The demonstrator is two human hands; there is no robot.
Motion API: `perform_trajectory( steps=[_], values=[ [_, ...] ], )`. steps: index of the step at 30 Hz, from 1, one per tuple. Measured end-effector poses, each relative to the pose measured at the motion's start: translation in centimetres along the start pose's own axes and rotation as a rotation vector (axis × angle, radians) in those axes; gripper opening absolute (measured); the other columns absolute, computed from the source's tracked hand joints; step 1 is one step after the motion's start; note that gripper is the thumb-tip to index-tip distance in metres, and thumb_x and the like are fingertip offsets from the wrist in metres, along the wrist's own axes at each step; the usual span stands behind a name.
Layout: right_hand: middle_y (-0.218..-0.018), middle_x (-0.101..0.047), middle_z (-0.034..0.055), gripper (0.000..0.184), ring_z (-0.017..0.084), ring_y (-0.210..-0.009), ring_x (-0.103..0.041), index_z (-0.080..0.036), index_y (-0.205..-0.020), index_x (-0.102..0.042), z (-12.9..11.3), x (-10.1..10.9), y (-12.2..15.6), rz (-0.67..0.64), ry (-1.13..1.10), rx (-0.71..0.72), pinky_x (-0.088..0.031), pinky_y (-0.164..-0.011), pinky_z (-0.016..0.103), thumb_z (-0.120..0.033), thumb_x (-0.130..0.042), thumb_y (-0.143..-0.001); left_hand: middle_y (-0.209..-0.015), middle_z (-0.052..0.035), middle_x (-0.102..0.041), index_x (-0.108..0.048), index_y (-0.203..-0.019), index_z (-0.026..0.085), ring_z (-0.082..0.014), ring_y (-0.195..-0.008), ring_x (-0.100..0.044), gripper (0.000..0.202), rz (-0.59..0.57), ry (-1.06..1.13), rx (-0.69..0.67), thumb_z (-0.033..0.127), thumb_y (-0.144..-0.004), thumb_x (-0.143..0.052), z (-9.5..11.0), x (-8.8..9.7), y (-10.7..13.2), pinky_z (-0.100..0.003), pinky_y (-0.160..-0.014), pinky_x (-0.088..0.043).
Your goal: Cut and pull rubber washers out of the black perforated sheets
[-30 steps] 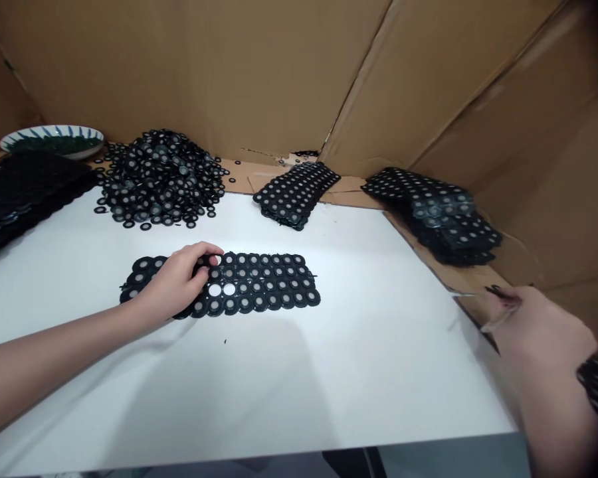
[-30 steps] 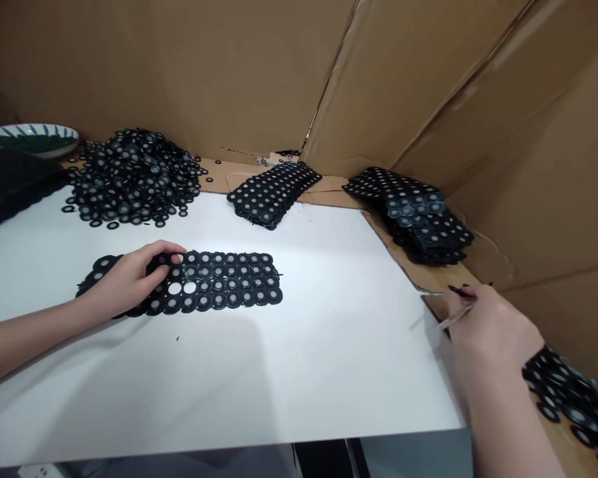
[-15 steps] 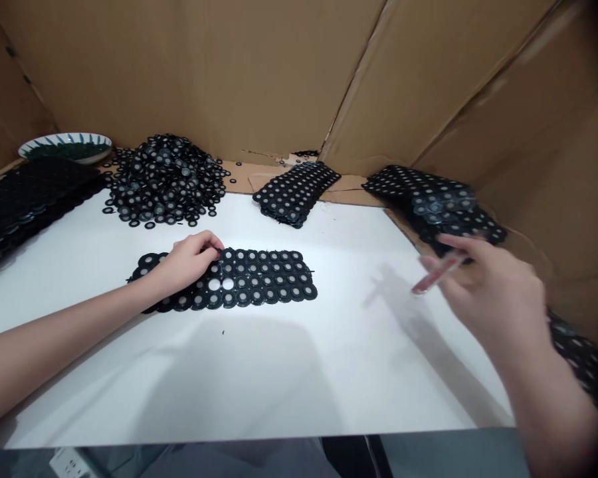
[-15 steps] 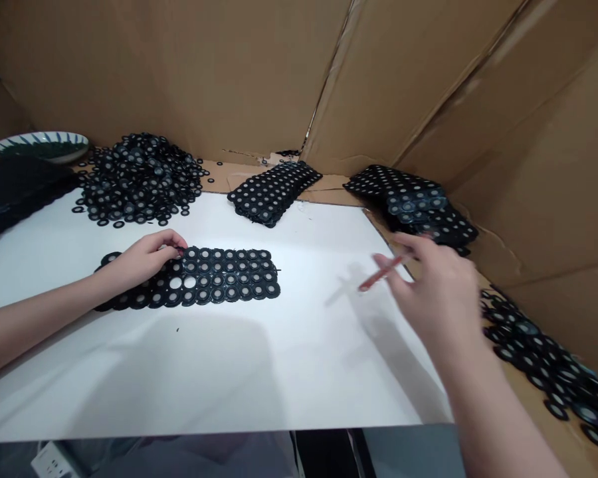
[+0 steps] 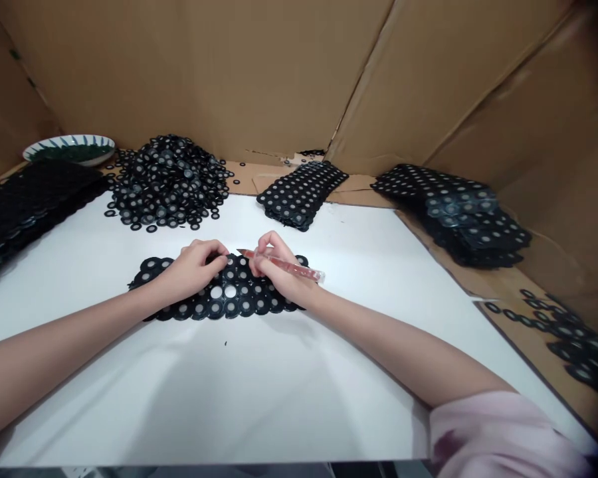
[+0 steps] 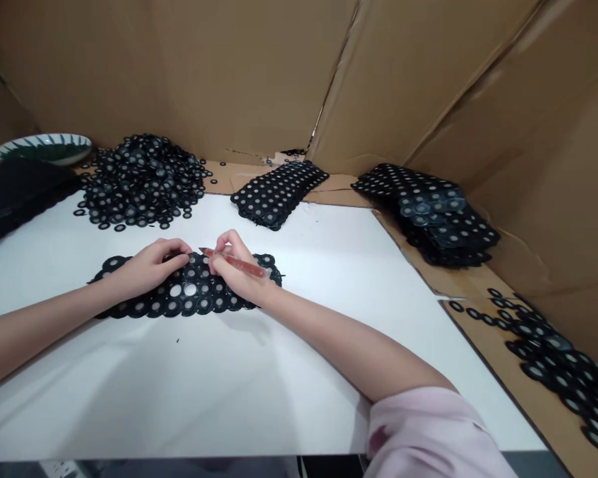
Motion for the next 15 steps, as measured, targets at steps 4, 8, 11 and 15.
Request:
perform_trajectory(
  steps=[4, 8, 11, 15],
  values=[
    [-0.059, -0.044, -0.0064, 0.014, 0.012, -0.057, -0.043, -0.024, -0.078, -0.031, 0.07, 0.22, 0.42, -0.068, 0.073, -0.033, -0.032, -0.055, 0.025, -0.015, -0.041, -0.074, -0.091, -0.0009, -0.061, -0.056, -0.082, 0.022, -0.0222, -0.102, -0.045, 0.023, 0.028, -0.038, 0.0, 0.036, -0.08, -0.038, 0.07, -0.1, 0.16, -0.04, -0.092, -0.031],
    [-0.058, -0.041, -0.0061, 0.011, 0.012, -0.055, -0.042, -0.023, -0.077, -0.032, 0.05, 0.23, 0.41, -0.089, 0.099, -0.047, -0.031, -0.053, 0.025, -0.016, -0.04, -0.074, -0.094, -0.0011, -0.059, -0.055, -0.083, 0.022, -0.021, -0.102, -0.043, 0.022, 0.026, -0.03, -0.019, 0.035, -0.082, -0.037, 0.06, -0.36, 0.34, -0.04, -0.093, -0.029],
    [-0.057, -0.04, -0.0063, 0.01, 0.011, -0.054, -0.041, -0.023, -0.077, -0.033, 0.25, 0.09, 0.42, -0.086, 0.081, -0.063, -0.03, -0.053, 0.024, -0.015, -0.038, -0.074, -0.094, -0.0012, -0.059, -0.055, -0.084, 0.022, -0.0206, -0.102, -0.043, 0.023, 0.042, -0.031, -0.027, 0.035, -0.082, -0.036, -0.12, -0.46, 0.34, -0.041, -0.094, -0.028],
    [-0.057, -0.044, -0.0063, 0.01, 0.011, -0.056, -0.042, -0.023, -0.077, -0.03, -0.04, -0.13, 0.54, -0.117, 0.062, -0.061, -0.032, -0.055, 0.025, -0.014, -0.035, -0.076, -0.095, -0.0014, -0.059, -0.056, -0.084, 0.022, -0.0206, -0.102, -0.044, 0.023, 0.065, -0.022, -0.037, 0.035, -0.082, -0.038, -0.24, -0.53, 0.36, -0.041, -0.094, -0.029]
  ],
)
Point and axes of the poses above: each hand's wrist, its own y-axis away from the middle knuckle, its own x-axis out of the back of the hand, z = x × y, the point moved 3 cm from there along -y, towards the middle knuckle
